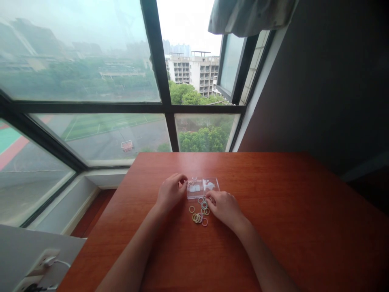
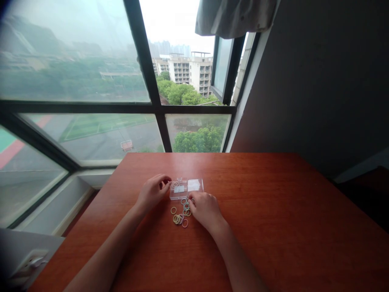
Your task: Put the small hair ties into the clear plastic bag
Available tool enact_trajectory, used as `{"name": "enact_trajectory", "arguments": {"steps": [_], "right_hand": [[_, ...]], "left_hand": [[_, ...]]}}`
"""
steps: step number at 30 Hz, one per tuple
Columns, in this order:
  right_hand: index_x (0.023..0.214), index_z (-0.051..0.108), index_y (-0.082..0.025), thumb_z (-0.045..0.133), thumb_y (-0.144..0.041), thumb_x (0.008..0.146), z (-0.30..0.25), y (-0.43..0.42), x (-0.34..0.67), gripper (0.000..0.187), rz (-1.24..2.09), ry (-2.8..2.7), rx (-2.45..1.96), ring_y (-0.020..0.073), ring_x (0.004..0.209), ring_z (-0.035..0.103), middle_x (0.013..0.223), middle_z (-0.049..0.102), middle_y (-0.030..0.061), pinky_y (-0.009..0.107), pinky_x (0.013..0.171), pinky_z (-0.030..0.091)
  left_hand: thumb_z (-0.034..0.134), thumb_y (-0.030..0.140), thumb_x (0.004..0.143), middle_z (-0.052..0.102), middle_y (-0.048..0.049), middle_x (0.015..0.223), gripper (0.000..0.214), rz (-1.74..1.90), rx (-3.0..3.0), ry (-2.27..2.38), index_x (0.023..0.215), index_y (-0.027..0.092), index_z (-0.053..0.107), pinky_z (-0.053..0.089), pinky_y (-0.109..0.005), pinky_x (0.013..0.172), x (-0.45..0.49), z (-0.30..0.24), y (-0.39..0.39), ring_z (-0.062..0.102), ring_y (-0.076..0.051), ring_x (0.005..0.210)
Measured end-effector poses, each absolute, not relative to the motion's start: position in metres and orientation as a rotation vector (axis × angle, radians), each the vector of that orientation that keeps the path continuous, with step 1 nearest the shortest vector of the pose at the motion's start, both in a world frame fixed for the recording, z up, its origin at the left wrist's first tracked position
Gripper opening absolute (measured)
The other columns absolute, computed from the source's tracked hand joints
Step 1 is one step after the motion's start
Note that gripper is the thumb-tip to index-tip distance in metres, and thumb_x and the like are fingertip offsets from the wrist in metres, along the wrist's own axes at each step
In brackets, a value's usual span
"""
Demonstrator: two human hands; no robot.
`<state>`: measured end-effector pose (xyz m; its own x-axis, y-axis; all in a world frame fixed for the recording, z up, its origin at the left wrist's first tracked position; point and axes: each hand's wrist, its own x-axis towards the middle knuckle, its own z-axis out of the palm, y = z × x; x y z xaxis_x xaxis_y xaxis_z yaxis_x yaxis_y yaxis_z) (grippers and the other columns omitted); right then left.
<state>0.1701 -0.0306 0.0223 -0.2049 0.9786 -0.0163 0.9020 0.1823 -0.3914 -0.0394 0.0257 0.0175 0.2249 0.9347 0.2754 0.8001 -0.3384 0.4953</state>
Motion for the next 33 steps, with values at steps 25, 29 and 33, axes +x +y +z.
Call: {"name": "enact_trajectory", "arguments": {"steps": [25, 29, 33], "right_hand": [[0.092, 0.067, -0.024, 0.057, -0.026, 0.083, 0.023, -0.036, 0.170, 0.014, 0.702, -2.210, -1.593, 0.0117, 0.065, 0.059, 0.073, 0.068, -0.0023, 0.021, 0.060, 0.033], [0.089, 0.068, -0.024, 0.057, -0.026, 0.082, 0.027, -0.040, 0.170, 0.013, 0.751, -2.259, -1.471, 0.0101, 0.061, 0.056, 0.069, 0.067, -0.0034, 0.019, 0.059, 0.034], [0.086, 0.071, -0.026, 0.059, -0.025, 0.080, 0.027, -0.043, 0.169, 0.012, 0.781, -2.388, -1.386, 0.0097, 0.061, 0.057, 0.070, 0.068, -0.0043, 0.019, 0.059, 0.034]], "left_hand": [[0.051, 0.026, 0.085, 0.066, -0.0024, 0.080, 0.016, 0.751, 2.295, 1.576, 0.083, 0.020, 0.066, 0.039, -0.023, 0.061, -0.036, 0.029, 0.021, 0.056, -0.014, 0.068], [0.052, 0.026, 0.085, 0.065, -0.0018, 0.078, 0.015, 0.757, 2.309, 1.562, 0.082, 0.020, 0.066, 0.039, -0.024, 0.061, -0.035, 0.031, 0.019, 0.056, -0.014, 0.067], [0.053, 0.026, 0.084, 0.066, -0.0018, 0.078, 0.015, 0.769, 2.300, 1.554, 0.081, 0.020, 0.066, 0.038, -0.024, 0.060, -0.034, 0.033, 0.018, 0.056, -0.014, 0.067]]}}
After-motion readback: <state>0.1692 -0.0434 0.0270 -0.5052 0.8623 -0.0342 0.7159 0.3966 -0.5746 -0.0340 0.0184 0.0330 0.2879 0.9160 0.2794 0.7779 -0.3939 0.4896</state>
